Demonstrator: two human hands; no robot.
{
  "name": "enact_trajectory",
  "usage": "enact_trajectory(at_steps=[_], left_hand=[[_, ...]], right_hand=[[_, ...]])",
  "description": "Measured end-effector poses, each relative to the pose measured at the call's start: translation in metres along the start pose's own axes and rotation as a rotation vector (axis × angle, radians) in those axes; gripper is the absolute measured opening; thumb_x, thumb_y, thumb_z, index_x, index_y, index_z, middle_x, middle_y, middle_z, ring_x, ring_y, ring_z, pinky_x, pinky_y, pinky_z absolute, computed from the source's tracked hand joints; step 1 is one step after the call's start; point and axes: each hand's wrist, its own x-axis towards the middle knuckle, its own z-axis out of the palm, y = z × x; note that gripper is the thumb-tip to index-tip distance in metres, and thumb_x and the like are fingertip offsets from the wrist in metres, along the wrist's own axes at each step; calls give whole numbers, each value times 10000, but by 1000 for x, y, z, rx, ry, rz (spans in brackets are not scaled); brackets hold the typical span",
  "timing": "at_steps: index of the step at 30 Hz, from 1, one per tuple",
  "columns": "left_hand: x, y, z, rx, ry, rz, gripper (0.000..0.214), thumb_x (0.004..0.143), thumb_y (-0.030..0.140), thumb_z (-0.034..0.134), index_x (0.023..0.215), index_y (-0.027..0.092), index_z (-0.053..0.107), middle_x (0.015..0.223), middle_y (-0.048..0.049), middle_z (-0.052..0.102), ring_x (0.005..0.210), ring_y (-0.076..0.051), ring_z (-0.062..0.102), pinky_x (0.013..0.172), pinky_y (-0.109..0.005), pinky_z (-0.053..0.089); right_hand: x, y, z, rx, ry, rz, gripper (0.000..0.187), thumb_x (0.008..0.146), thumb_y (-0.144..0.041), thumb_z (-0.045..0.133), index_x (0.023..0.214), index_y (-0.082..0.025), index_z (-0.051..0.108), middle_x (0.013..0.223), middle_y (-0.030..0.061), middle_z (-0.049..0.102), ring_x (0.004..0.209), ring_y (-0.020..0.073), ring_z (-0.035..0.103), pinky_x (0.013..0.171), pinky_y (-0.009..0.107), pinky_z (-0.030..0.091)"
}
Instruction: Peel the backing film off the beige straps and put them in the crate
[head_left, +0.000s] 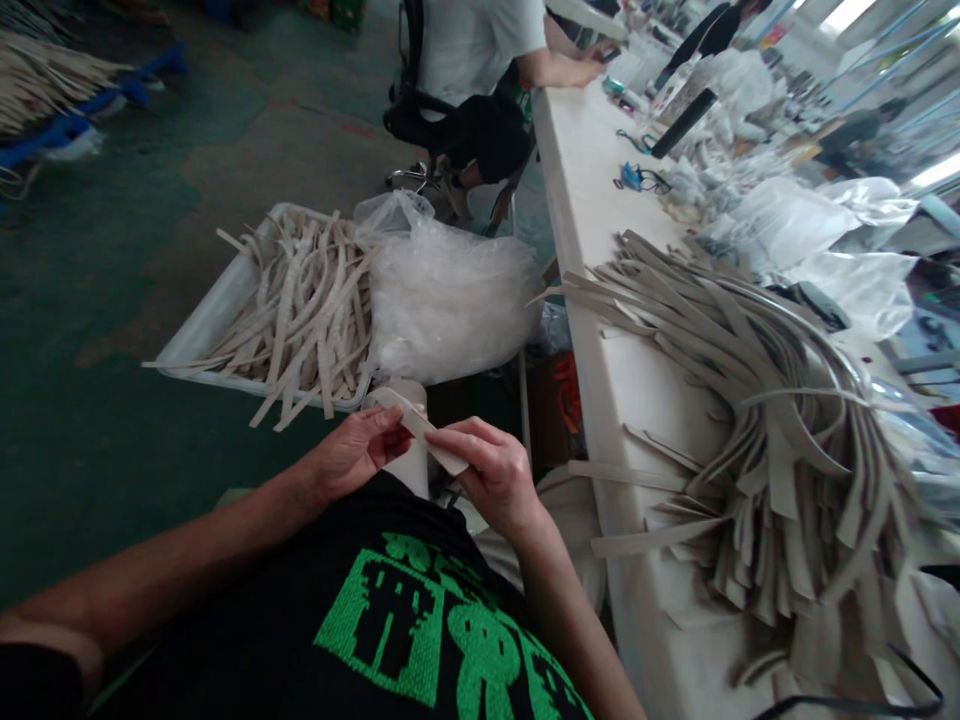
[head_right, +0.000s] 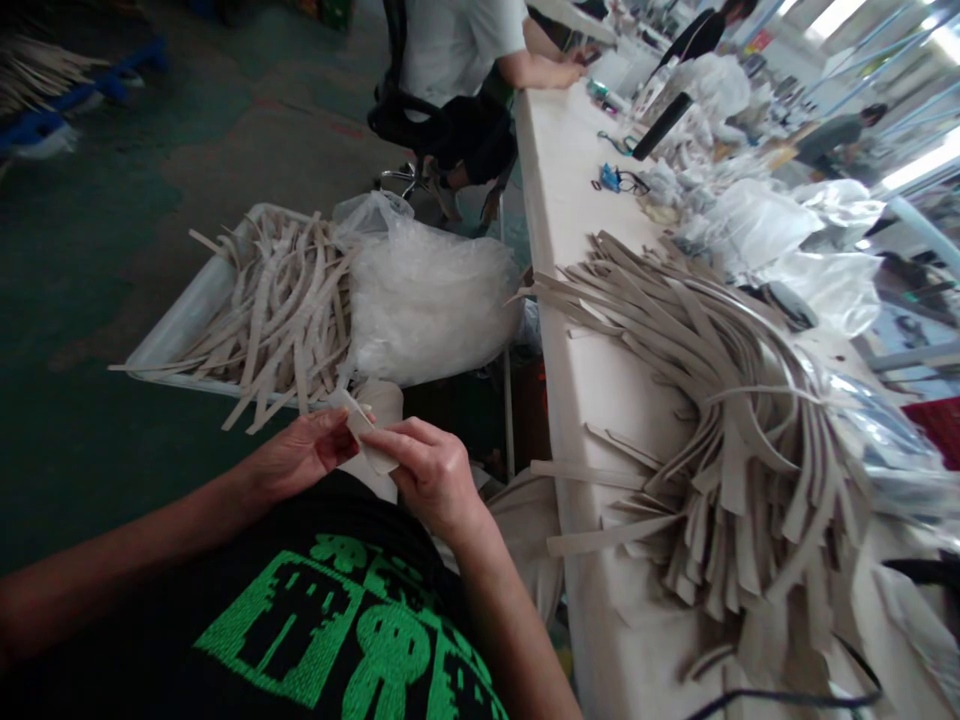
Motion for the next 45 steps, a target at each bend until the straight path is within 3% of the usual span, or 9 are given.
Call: enact_trajectory(at_steps=[5, 9, 13, 16, 20, 24, 33, 40, 45], left_hand=[[-9, -5, 5, 32, -136, -33, 112, 831, 244, 835, 864, 152, 781, 869, -42, 766, 800, -156, 703, 756, -245, 578], [-4, -11, 3, -104, -190, -203, 188, 932, 287, 704, 932, 110, 769, 952, -116, 785, 915, -229, 744, 819, -320, 606], [24, 0, -22, -256, 162, -273, 396, 1062, 355, 460, 1115, 48, 705, 904, -170, 771, 787, -226, 760, 714, -306, 625], [47, 31, -56, -383, 532, -19, 420, 1091, 314, 350, 1241, 48, 638, 795, -131, 741, 645, -190, 727, 578, -254, 606], [51, 86, -83, -443, 682, 263, 434, 1100, 274, 274, 1250, 72, 627, 710, -67, 689, 544, -144, 668, 506, -211, 577], [35, 105, -68, -236, 536, 388, 253, 1045, 195, 443, 1078, 138, 688, 735, -47, 711, 497, -117, 620, 447, -185, 509], [12, 44, -38, 778, -283, 69, 417, 891, 528, 711, 809, 123, 767, 681, -105, 711, 601, -170, 630, 586, -247, 506], [11, 30, -19, 882, -337, 49, 359, 831, 543, 760, 813, 184, 767, 757, -84, 733, 744, -238, 658, 709, -310, 534], [21, 38, 24, 725, -262, 293, 386, 736, 434, 853, 1029, 191, 786, 909, -68, 754, 977, -296, 659, 853, -315, 518]], right_hand=[[9, 14, 10, -157, 12, -90, 222, 1011, -191, 579, 1100, -265, 769, 1236, 82, 735, 1106, 220, 675, 947, 378, 541], [14, 10, 9, 10, 25, -56, 212, 1026, -185, 564, 1101, -238, 755, 990, 58, 790, 910, 188, 726, 874, 341, 550], [6, -9, -16, 245, 58, 76, 161, 1023, -217, 603, 1023, -238, 762, 913, 42, 783, 783, 165, 712, 720, 287, 539], [-7, -20, -41, 435, 12, 132, 155, 1022, -232, 614, 1009, -235, 769, 891, 45, 780, 764, 167, 705, 693, 283, 538], [-19, -20, -49, 591, -78, 240, 167, 1012, -292, 644, 964, -226, 790, 839, 48, 770, 742, 160, 694, 674, 264, 529], [-10, -10, -25, 742, -138, 399, 252, 1014, -393, 636, 970, -214, 808, 841, 50, 769, 706, 142, 670, 652, 243, 513], [37, 41, 1, 838, 187, 502, 410, 829, -628, 772, 951, -240, 826, 1482, 55, 614, 1376, 299, 535, 1148, 414, 410], [50, 35, -8, 779, 308, 443, 437, 810, -634, 774, 949, -224, 833, 1122, 53, 797, 1159, 270, 682, 1115, 424, 454], [53, 21, 8, 713, 247, 555, 521, 795, -687, 743, 955, -201, 843, 832, 37, 772, 667, 159, 629, 644, 283, 534]])
